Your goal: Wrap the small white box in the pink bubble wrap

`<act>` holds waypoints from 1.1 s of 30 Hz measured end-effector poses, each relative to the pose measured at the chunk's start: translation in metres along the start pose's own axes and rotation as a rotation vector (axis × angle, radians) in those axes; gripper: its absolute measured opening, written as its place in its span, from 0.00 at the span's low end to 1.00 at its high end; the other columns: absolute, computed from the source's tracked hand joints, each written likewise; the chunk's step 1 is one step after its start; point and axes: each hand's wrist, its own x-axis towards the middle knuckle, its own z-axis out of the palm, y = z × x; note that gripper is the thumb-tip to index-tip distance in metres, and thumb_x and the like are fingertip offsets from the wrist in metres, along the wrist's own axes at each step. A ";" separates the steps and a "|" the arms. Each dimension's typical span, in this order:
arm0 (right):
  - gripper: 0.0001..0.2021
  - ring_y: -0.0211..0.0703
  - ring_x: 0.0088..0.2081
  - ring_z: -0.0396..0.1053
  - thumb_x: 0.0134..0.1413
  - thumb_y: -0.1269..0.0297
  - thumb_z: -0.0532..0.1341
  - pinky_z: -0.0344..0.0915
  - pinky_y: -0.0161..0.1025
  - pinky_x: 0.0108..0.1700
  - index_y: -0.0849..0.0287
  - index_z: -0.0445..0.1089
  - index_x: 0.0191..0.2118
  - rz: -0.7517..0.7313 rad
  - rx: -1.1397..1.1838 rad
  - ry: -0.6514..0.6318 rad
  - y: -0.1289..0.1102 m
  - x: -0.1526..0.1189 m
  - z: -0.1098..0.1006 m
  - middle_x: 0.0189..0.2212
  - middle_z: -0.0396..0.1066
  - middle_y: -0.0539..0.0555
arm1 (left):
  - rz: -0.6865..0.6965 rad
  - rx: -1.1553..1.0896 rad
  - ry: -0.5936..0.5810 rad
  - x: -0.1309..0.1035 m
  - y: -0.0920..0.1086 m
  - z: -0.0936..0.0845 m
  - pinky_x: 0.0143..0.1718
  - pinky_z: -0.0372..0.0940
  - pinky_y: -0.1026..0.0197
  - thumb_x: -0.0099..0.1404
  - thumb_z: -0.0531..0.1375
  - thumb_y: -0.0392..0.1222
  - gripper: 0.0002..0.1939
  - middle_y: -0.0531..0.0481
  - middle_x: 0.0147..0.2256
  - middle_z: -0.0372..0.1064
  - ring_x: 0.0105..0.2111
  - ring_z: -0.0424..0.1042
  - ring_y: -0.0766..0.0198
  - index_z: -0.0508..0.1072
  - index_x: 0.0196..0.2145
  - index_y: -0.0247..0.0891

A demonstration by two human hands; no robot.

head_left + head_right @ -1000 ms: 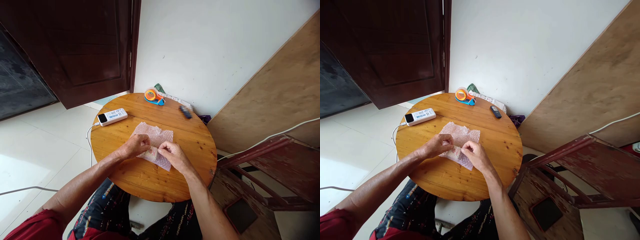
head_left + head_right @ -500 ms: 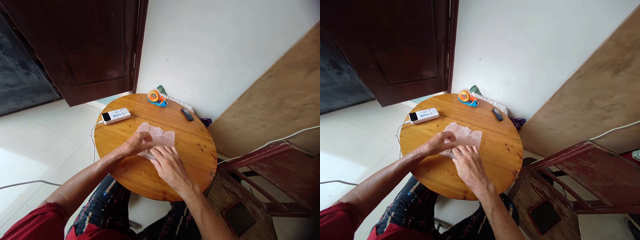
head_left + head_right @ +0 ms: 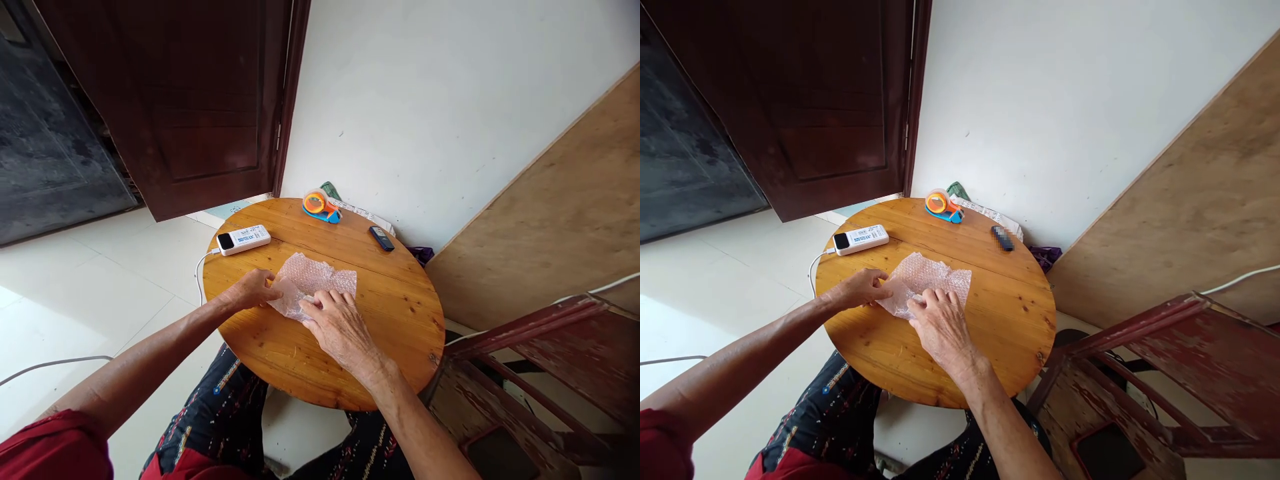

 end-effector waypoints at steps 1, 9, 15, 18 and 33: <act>0.06 0.51 0.41 0.65 0.57 0.65 0.66 0.57 0.47 0.42 0.53 0.72 0.41 0.001 0.003 -0.001 0.000 0.001 0.000 0.37 0.70 0.56 | -0.014 -0.084 -0.036 0.001 0.002 0.002 0.19 0.57 0.67 0.54 0.61 0.41 0.13 0.56 0.21 0.67 0.19 0.67 0.67 0.74 0.38 0.34; 0.05 0.51 0.44 0.65 0.59 0.64 0.64 0.60 0.47 0.46 0.53 0.75 0.41 0.049 0.126 0.047 0.002 0.004 0.009 0.40 0.71 0.57 | 0.075 -0.512 -0.127 0.003 0.028 0.034 0.20 0.59 0.68 0.53 0.64 0.45 0.12 0.53 0.21 0.69 0.20 0.68 0.68 0.69 0.31 0.35; 0.13 0.50 0.49 0.68 0.58 0.71 0.61 0.61 0.48 0.53 0.54 0.71 0.48 0.049 0.368 0.087 0.006 -0.019 -0.003 0.45 0.75 0.55 | 0.091 -0.437 -0.208 -0.001 0.044 0.041 0.24 0.62 0.65 0.50 0.60 0.40 0.12 0.55 0.21 0.67 0.21 0.66 0.67 0.71 0.34 0.34; 0.12 0.51 0.53 0.68 0.60 0.71 0.57 0.60 0.51 0.57 0.53 0.71 0.47 0.090 0.453 0.238 0.010 -0.039 -0.003 0.50 0.74 0.56 | 0.146 -0.257 -0.253 -0.007 0.048 0.035 0.25 0.60 0.64 0.49 0.58 0.38 0.16 0.56 0.21 0.65 0.22 0.65 0.66 0.72 0.38 0.33; 0.33 0.53 0.38 0.75 0.51 0.48 0.60 0.68 0.46 0.40 0.63 0.63 0.59 0.889 0.754 0.247 0.016 -0.049 0.039 0.36 0.77 0.60 | 0.412 0.617 0.023 -0.013 0.061 0.049 0.32 0.59 0.60 0.58 0.58 0.41 0.09 0.47 0.31 0.72 0.32 0.72 0.57 0.78 0.33 0.39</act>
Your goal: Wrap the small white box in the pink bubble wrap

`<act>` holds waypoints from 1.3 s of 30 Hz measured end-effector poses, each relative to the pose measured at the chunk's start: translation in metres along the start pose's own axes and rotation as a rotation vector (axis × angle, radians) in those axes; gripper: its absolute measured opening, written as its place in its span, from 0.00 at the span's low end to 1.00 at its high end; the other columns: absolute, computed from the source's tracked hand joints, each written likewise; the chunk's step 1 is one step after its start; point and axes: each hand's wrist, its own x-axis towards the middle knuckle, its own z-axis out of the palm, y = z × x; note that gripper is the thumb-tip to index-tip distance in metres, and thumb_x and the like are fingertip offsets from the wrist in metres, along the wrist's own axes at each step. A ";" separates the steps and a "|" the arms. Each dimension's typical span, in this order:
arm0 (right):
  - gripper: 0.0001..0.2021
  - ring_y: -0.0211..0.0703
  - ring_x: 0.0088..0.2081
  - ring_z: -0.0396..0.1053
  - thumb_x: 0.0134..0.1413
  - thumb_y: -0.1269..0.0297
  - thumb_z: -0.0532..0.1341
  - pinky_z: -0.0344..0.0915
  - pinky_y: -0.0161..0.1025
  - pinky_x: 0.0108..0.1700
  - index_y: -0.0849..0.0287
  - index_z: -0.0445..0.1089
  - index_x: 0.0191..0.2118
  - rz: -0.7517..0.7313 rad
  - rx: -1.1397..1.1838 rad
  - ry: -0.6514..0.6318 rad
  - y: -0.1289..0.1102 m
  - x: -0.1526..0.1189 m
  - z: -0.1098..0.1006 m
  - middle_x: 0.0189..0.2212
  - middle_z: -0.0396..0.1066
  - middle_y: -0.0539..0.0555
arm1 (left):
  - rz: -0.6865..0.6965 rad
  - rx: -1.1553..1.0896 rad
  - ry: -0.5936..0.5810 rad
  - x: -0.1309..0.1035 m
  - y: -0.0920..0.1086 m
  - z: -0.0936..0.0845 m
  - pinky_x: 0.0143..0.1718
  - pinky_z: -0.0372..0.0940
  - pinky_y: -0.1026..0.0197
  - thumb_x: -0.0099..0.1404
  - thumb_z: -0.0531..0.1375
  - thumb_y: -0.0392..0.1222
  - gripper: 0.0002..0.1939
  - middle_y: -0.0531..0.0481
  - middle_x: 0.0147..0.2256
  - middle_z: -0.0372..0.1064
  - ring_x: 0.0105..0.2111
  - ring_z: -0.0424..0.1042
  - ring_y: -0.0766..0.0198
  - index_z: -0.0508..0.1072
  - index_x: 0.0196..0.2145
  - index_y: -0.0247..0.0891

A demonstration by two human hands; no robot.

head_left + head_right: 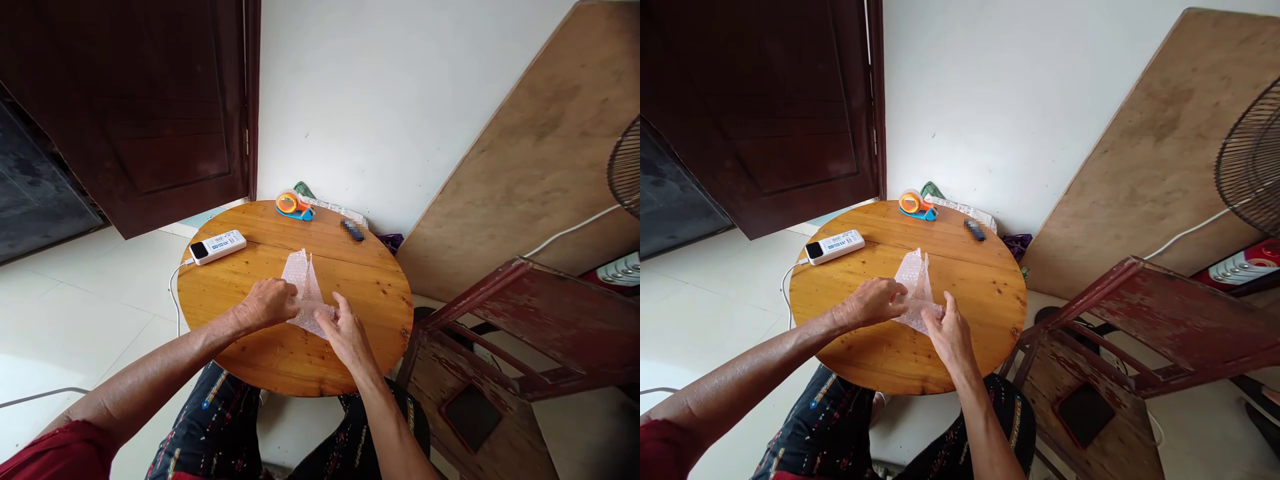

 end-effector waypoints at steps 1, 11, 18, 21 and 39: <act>0.33 0.53 0.38 0.75 0.50 0.50 0.60 0.68 0.45 0.40 0.64 0.63 0.59 0.002 -0.008 0.014 -0.001 0.003 0.004 0.36 0.77 0.59 | 0.008 0.013 0.004 0.001 -0.001 0.000 0.34 0.61 0.60 0.58 0.59 0.43 0.11 0.46 0.34 0.73 0.35 0.73 0.56 0.79 0.37 0.40; 0.27 0.44 0.28 0.69 0.47 0.61 0.56 0.63 0.40 0.34 0.65 0.67 0.54 -0.026 0.066 0.135 -0.010 0.017 0.017 0.23 0.71 0.49 | 0.081 0.008 -0.009 0.007 -0.006 0.006 0.38 0.66 0.59 0.59 0.58 0.42 0.13 0.43 0.38 0.72 0.35 0.74 0.57 0.79 0.38 0.38; 0.28 0.42 0.25 0.66 0.47 0.54 0.58 0.62 0.38 0.30 0.67 0.68 0.52 0.050 0.292 0.084 -0.012 0.023 0.020 0.22 0.68 0.48 | 0.067 0.022 0.001 0.006 -0.004 0.008 0.35 0.66 0.59 0.59 0.57 0.42 0.11 0.41 0.38 0.72 0.35 0.74 0.55 0.78 0.35 0.36; 0.31 0.42 0.27 0.67 0.46 0.50 0.61 0.63 0.37 0.29 0.64 0.67 0.54 0.071 0.280 0.046 -0.005 0.020 0.012 0.26 0.71 0.51 | 0.074 0.015 0.008 0.006 -0.005 0.009 0.35 0.66 0.59 0.59 0.57 0.41 0.11 0.41 0.38 0.72 0.35 0.74 0.55 0.78 0.35 0.36; 0.21 0.40 0.21 0.63 0.42 0.63 0.57 0.59 0.36 0.26 0.59 0.70 0.46 0.061 0.271 0.077 -0.021 0.018 0.028 0.19 0.66 0.44 | 0.025 0.045 0.010 0.009 -0.002 0.014 0.41 0.70 0.56 0.62 0.57 0.45 0.14 0.40 0.41 0.73 0.40 0.76 0.51 0.77 0.41 0.37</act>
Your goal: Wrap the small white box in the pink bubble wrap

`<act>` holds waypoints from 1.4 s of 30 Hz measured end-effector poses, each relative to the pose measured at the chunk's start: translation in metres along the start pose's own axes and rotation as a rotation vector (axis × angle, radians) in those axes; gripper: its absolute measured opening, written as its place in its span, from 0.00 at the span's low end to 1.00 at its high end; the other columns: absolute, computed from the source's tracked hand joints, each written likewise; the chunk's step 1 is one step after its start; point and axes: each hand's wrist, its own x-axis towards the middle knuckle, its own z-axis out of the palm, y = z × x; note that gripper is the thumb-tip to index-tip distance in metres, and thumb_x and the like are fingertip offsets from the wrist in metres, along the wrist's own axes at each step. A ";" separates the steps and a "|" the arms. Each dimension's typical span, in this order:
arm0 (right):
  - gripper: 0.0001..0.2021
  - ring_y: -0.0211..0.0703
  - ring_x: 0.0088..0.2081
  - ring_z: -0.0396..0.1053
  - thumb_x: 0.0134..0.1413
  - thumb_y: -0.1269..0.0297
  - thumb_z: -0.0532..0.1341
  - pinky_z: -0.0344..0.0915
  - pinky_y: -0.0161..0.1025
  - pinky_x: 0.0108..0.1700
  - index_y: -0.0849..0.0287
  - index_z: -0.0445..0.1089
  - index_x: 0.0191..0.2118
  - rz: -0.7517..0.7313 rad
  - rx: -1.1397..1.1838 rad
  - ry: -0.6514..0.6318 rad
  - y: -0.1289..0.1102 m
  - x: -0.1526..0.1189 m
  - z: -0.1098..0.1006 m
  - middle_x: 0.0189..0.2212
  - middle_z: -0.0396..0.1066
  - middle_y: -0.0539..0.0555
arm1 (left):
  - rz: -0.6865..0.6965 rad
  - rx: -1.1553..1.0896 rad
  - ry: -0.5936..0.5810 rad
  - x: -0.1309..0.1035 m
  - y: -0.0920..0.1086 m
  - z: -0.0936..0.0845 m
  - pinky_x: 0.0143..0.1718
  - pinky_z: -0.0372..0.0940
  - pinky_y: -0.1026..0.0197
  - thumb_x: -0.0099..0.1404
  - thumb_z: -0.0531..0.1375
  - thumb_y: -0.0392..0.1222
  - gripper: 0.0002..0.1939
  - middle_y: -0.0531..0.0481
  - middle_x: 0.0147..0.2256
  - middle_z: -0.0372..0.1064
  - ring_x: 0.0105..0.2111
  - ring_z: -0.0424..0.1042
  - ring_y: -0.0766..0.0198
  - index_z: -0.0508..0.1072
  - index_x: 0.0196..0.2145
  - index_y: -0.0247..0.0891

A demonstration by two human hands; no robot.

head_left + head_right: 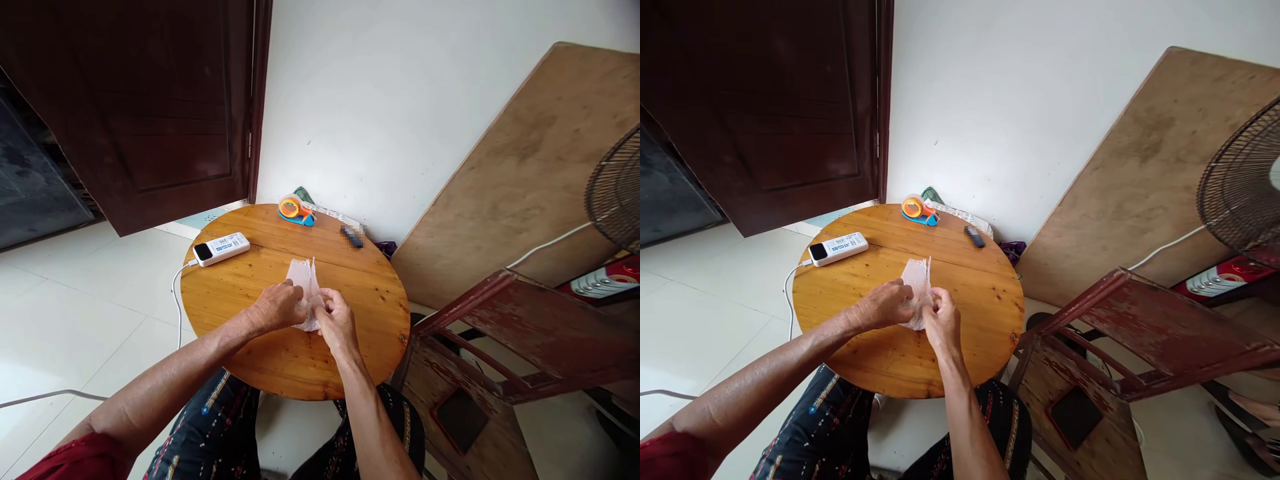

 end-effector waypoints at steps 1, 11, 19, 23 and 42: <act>0.22 0.40 0.22 0.63 0.42 0.62 0.58 0.60 0.36 0.26 0.59 0.69 0.48 0.001 0.052 -0.012 -0.001 -0.001 0.002 0.20 0.66 0.44 | -0.014 0.002 -0.005 0.000 0.001 0.000 0.40 0.70 0.56 0.63 0.57 0.46 0.14 0.40 0.41 0.73 0.40 0.76 0.51 0.77 0.41 0.37; 0.25 0.44 0.29 0.69 0.47 0.58 0.61 0.66 0.37 0.31 0.63 0.72 0.52 -0.059 0.061 -0.045 -0.005 -0.002 0.009 0.26 0.72 0.51 | -0.036 -0.015 -0.014 0.001 0.005 0.001 0.40 0.71 0.54 0.65 0.55 0.46 0.15 0.36 0.42 0.73 0.40 0.77 0.49 0.76 0.41 0.34; 0.27 0.36 0.24 0.67 0.57 0.59 0.53 0.69 0.39 0.33 0.62 0.63 0.61 -0.083 0.127 -0.325 -0.013 -0.013 -0.012 0.40 0.76 0.56 | -0.026 -0.282 0.034 -0.003 -0.006 0.005 0.43 0.68 0.57 0.60 0.59 0.44 0.30 0.41 0.43 0.74 0.42 0.75 0.53 0.64 0.59 0.33; 0.29 0.35 0.23 0.66 0.55 0.65 0.56 0.66 0.37 0.28 0.57 0.60 0.64 -0.186 -0.024 -0.411 -0.016 -0.012 -0.012 0.45 0.75 0.56 | 0.009 -0.504 0.020 -0.006 -0.017 0.010 0.36 0.66 0.62 0.59 0.59 0.42 0.35 0.50 0.36 0.73 0.34 0.73 0.61 0.58 0.63 0.34; 0.16 0.40 0.29 0.71 0.51 0.61 0.60 0.70 0.39 0.35 0.59 0.71 0.46 -0.210 0.058 -0.137 0.013 0.025 -0.024 0.36 0.75 0.54 | -0.057 -0.196 -0.068 0.000 -0.013 -0.005 0.36 0.64 0.62 0.55 0.61 0.44 0.17 0.48 0.36 0.75 0.36 0.74 0.57 0.76 0.43 0.39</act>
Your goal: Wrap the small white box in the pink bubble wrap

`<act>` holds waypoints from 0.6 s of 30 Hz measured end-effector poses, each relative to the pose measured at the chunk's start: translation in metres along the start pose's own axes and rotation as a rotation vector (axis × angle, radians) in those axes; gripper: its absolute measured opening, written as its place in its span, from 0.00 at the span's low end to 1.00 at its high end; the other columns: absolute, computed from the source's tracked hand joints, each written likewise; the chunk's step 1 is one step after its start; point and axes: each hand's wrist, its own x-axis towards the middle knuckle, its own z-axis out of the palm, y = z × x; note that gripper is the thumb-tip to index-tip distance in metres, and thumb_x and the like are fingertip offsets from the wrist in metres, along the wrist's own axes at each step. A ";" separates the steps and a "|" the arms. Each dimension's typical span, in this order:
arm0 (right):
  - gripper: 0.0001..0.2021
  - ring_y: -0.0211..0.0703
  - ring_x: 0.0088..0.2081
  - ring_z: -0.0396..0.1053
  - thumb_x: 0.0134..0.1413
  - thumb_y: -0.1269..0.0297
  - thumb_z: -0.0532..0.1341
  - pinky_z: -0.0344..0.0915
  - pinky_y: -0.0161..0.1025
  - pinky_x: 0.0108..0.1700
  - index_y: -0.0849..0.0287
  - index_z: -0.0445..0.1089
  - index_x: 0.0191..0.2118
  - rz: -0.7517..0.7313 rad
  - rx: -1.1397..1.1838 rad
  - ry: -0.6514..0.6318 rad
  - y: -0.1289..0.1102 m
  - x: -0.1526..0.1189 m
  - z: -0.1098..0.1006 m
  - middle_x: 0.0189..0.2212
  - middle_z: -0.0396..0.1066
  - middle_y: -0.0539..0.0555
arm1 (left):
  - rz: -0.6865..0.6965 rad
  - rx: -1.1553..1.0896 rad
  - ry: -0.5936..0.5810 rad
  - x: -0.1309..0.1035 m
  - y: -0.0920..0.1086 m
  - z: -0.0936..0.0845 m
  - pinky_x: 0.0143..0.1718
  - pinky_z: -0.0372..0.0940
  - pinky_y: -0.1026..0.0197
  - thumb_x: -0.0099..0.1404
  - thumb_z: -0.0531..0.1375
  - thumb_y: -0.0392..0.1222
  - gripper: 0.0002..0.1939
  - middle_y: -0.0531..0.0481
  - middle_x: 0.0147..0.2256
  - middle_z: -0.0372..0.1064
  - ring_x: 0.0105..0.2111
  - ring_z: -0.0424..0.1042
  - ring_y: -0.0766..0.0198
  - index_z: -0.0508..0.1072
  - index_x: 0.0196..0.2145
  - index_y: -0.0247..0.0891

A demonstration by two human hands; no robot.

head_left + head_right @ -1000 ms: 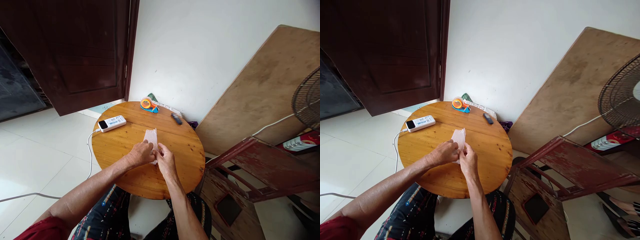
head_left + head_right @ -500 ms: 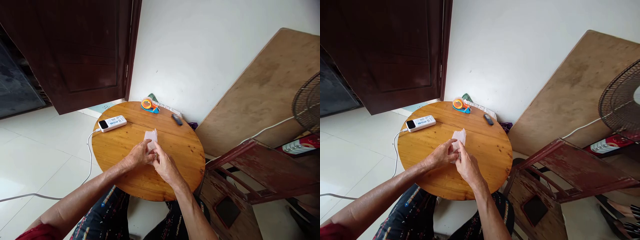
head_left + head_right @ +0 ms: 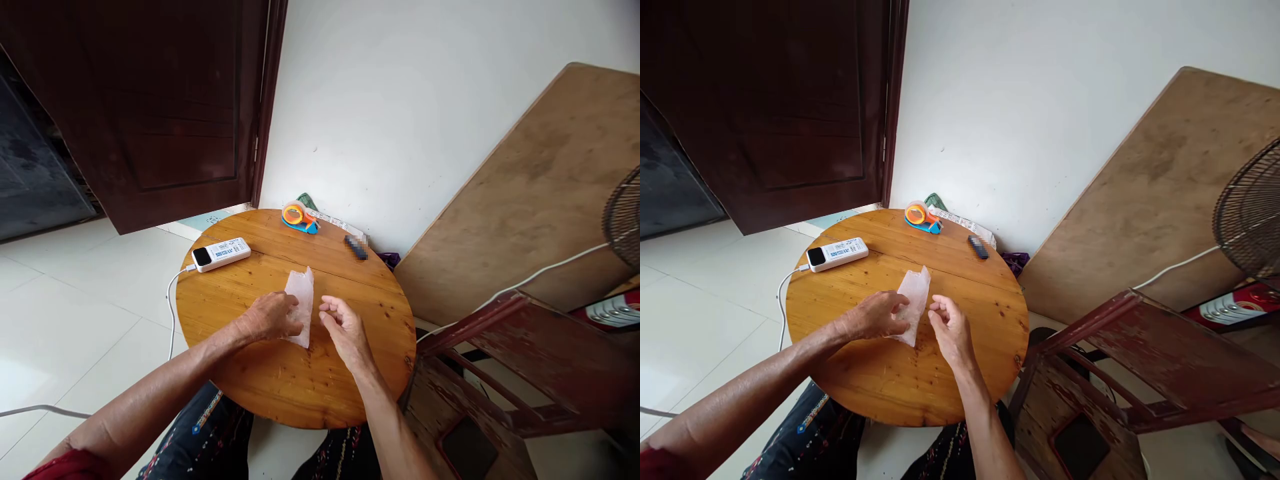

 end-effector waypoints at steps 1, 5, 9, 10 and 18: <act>0.14 0.41 0.31 0.72 0.52 0.62 0.59 0.70 0.39 0.37 0.58 0.72 0.45 -0.033 -0.021 -0.015 0.003 0.002 0.003 0.36 0.75 0.54 | 0.009 0.012 -0.039 0.003 0.000 -0.003 0.33 0.63 0.63 0.55 0.60 0.45 0.13 0.49 0.34 0.74 0.34 0.74 0.58 0.77 0.37 0.39; 0.14 0.44 0.40 0.72 0.56 0.67 0.55 0.69 0.41 0.44 0.55 0.75 0.44 -0.200 -0.099 -0.125 0.002 0.009 0.012 0.38 0.75 0.55 | 0.010 0.020 -0.099 0.007 0.001 -0.008 0.30 0.60 0.63 0.56 0.59 0.45 0.09 0.50 0.29 0.72 0.30 0.72 0.60 0.75 0.32 0.39; 0.18 0.45 0.46 0.71 0.59 0.72 0.51 0.67 0.43 0.50 0.54 0.77 0.44 -0.297 -0.159 -0.246 -0.005 0.020 0.010 0.42 0.75 0.56 | 0.012 0.007 0.039 -0.002 0.001 -0.001 0.39 0.66 0.58 0.55 0.61 0.45 0.26 0.46 0.40 0.72 0.39 0.73 0.54 0.70 0.53 0.40; 0.19 0.45 0.46 0.71 0.59 0.73 0.51 0.66 0.43 0.50 0.53 0.77 0.44 -0.304 -0.172 -0.267 -0.006 0.022 0.010 0.42 0.75 0.55 | 0.022 0.026 0.099 -0.005 0.001 0.002 0.43 0.66 0.55 0.55 0.61 0.45 0.30 0.45 0.43 0.71 0.43 0.72 0.52 0.67 0.57 0.40; 0.15 0.46 0.39 0.71 0.55 0.73 0.55 0.65 0.44 0.46 0.54 0.79 0.35 -0.282 -0.223 -0.363 -0.002 0.033 0.011 0.36 0.78 0.54 | 0.305 -0.011 0.179 -0.010 -0.006 0.018 0.49 0.66 0.56 0.60 0.57 0.37 0.12 0.45 0.45 0.68 0.45 0.69 0.56 0.72 0.43 0.40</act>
